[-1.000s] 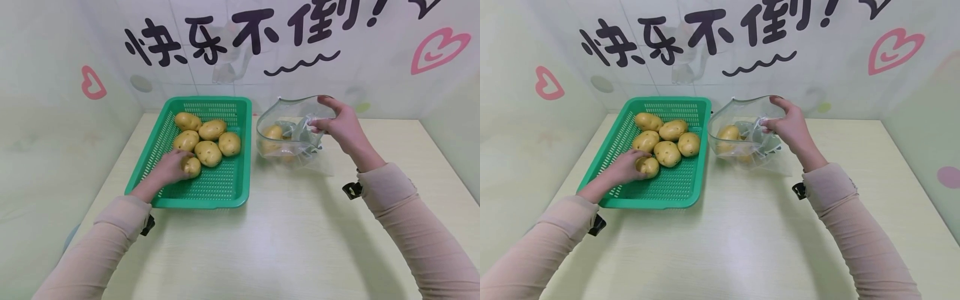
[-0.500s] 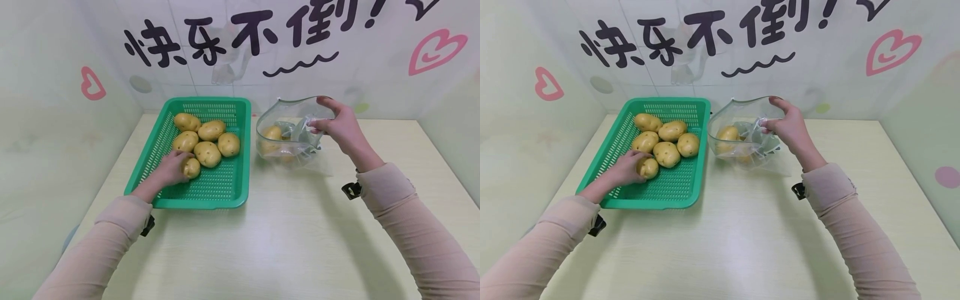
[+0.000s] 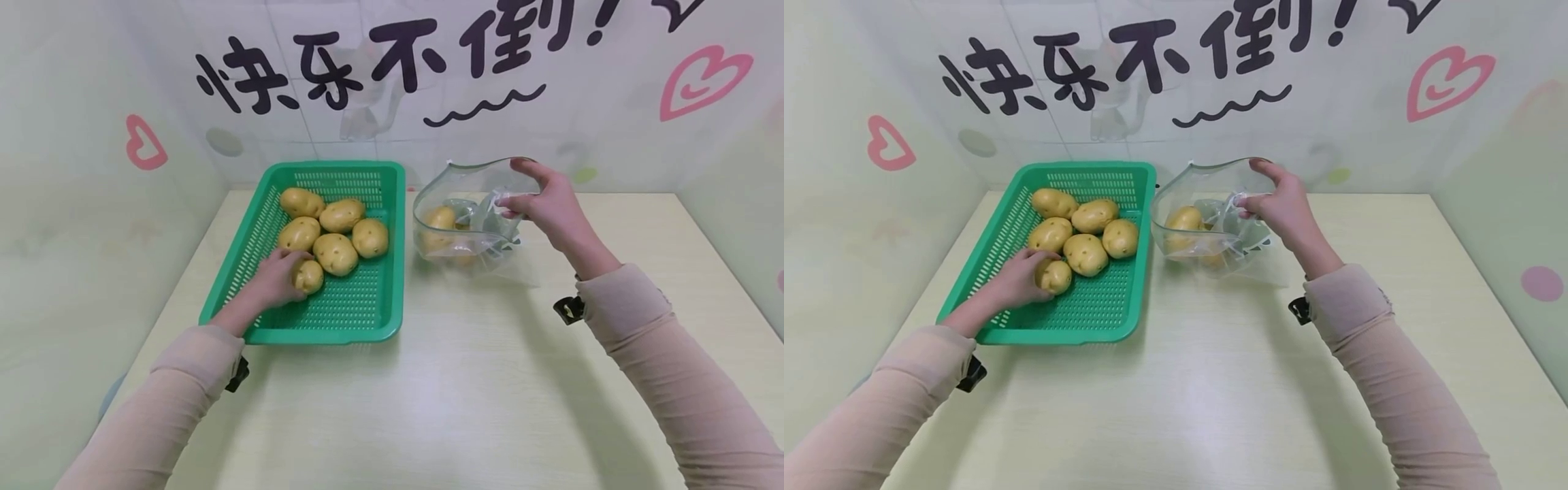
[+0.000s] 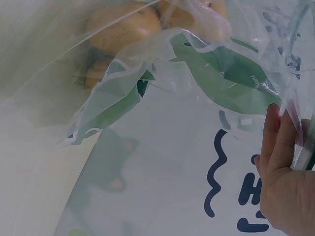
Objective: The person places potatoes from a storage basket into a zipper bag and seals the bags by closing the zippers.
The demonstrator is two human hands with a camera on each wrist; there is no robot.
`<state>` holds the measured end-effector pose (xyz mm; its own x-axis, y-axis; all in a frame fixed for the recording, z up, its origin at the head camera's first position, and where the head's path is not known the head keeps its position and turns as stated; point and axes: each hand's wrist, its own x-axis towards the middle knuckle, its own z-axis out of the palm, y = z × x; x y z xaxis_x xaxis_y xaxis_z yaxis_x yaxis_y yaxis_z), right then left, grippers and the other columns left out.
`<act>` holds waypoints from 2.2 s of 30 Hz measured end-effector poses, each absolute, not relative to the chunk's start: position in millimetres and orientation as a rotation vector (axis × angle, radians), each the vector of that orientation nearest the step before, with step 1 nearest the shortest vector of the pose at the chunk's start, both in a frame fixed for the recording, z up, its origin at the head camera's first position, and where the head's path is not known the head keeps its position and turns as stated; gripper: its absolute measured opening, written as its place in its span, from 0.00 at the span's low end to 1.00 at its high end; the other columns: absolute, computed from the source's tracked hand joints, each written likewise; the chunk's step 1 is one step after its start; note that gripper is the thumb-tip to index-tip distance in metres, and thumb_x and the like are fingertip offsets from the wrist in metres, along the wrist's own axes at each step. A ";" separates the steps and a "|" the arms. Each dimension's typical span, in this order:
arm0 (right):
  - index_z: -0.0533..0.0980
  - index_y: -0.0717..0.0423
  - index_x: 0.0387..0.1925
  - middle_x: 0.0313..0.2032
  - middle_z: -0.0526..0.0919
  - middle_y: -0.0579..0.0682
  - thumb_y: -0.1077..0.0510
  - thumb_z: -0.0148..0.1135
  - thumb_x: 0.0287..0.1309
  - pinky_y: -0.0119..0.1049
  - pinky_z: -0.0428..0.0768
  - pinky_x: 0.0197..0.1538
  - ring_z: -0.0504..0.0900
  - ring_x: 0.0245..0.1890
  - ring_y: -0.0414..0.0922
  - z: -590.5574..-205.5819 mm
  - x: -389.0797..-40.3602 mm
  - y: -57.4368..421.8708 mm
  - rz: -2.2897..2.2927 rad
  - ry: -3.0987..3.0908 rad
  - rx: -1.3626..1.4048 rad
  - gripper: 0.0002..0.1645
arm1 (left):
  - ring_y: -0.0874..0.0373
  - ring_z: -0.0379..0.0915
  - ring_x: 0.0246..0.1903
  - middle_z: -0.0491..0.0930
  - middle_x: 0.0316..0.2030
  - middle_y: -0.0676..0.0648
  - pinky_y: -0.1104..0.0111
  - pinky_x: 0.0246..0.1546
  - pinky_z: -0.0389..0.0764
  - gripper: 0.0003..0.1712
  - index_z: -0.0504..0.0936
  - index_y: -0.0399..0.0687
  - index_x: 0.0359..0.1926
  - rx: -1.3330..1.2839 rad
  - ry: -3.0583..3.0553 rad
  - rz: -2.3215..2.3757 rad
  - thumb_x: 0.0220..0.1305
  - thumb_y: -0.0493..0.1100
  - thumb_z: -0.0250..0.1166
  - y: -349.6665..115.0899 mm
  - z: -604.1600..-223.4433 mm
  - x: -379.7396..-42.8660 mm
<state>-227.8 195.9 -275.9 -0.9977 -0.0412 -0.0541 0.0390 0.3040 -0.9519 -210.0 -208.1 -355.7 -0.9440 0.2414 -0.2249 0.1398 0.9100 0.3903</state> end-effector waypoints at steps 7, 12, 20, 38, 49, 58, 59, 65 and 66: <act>0.54 0.58 0.72 0.74 0.52 0.55 0.69 0.57 0.59 0.20 0.80 0.36 0.78 0.21 0.28 -275.1 -227.5 193.1 -1.818 2.477 -0.015 0.42 | 0.24 0.55 0.59 0.57 0.63 0.23 0.35 0.54 0.66 0.36 0.65 0.39 0.63 0.265 2.812 0.554 0.53 0.36 0.68 -210.6 -355.9 -208.2; 0.54 0.58 0.72 0.74 0.52 0.55 0.69 0.58 0.59 0.20 0.80 0.36 0.78 0.21 0.28 -275.7 -227.9 193.5 -1.820 2.473 -0.014 0.42 | 0.24 0.59 0.57 0.58 0.61 0.21 0.36 0.51 0.69 0.37 0.65 0.38 0.63 0.259 2.847 0.550 0.52 0.39 0.69 -212.2 -351.6 -209.9; 0.53 0.58 0.73 0.74 0.51 0.56 0.69 0.57 0.59 0.20 0.80 0.35 0.78 0.22 0.28 -275.8 -227.6 194.4 -1.814 2.476 -0.019 0.42 | 0.31 0.64 0.53 0.59 0.59 0.22 0.40 0.48 0.73 0.40 0.64 0.37 0.64 0.244 2.872 0.610 0.51 0.41 0.69 -209.3 -338.6 -214.6; 0.53 0.57 0.73 0.75 0.51 0.55 0.69 0.57 0.59 0.20 0.80 0.36 0.78 0.22 0.28 -275.5 -226.9 194.5 -1.822 2.472 -0.011 0.42 | 0.28 0.61 0.58 0.57 0.62 0.23 0.36 0.53 0.70 0.43 0.59 0.41 0.67 0.177 2.913 0.740 0.53 0.44 0.69 -196.9 -300.5 -217.6; 0.53 0.57 0.73 0.75 0.50 0.55 0.69 0.57 0.59 0.20 0.80 0.37 0.78 0.22 0.28 -276.6 -227.1 195.7 -1.829 2.469 -0.011 0.42 | 0.31 0.64 0.54 0.60 0.60 0.26 0.38 0.51 0.72 0.41 0.60 0.46 0.66 0.201 2.959 0.814 0.53 0.44 0.68 -187.1 -290.4 -220.6; 0.53 0.58 0.73 0.75 0.50 0.56 0.69 0.57 0.59 0.19 0.80 0.36 0.78 0.21 0.28 -277.1 -228.1 196.3 -1.821 2.483 -0.017 0.42 | 0.36 0.64 0.55 0.60 0.61 0.29 0.40 0.53 0.72 0.43 0.61 0.45 0.67 0.183 2.964 0.899 0.52 0.45 0.69 -174.2 -281.6 -224.8; 0.53 0.58 0.73 0.75 0.50 0.56 0.69 0.57 0.59 0.19 0.80 0.36 0.78 0.21 0.28 -277.2 -228.2 196.4 -1.820 2.484 -0.019 0.42 | 0.36 0.64 0.55 0.60 0.61 0.29 0.40 0.53 0.72 0.43 0.61 0.45 0.67 0.184 2.967 0.897 0.52 0.45 0.69 -172.5 -280.5 -225.2; 0.53 0.58 0.73 0.74 0.51 0.55 0.69 0.57 0.59 0.19 0.80 0.36 0.78 0.22 0.28 -277.5 -228.7 196.7 -1.815 2.485 -0.016 0.42 | 0.38 0.63 0.56 0.60 0.61 0.30 0.41 0.55 0.71 0.41 0.63 0.46 0.66 0.206 2.968 0.930 0.51 0.45 0.69 -161.3 -273.5 -226.8; 0.53 0.58 0.73 0.75 0.51 0.55 0.69 0.57 0.59 0.19 0.80 0.36 0.78 0.22 0.28 -277.5 -228.8 196.6 -1.817 2.483 -0.014 0.42 | 0.38 0.63 0.56 0.60 0.61 0.30 0.41 0.56 0.70 0.41 0.64 0.46 0.66 0.212 2.968 0.937 0.51 0.45 0.70 -159.4 -272.2 -226.7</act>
<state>-228.8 196.6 -277.5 -0.9979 -0.0455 -0.0471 0.0311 0.3035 -0.9523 -226.7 -159.4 -272.2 -0.9906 0.1358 0.0194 0.1223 0.8103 0.5730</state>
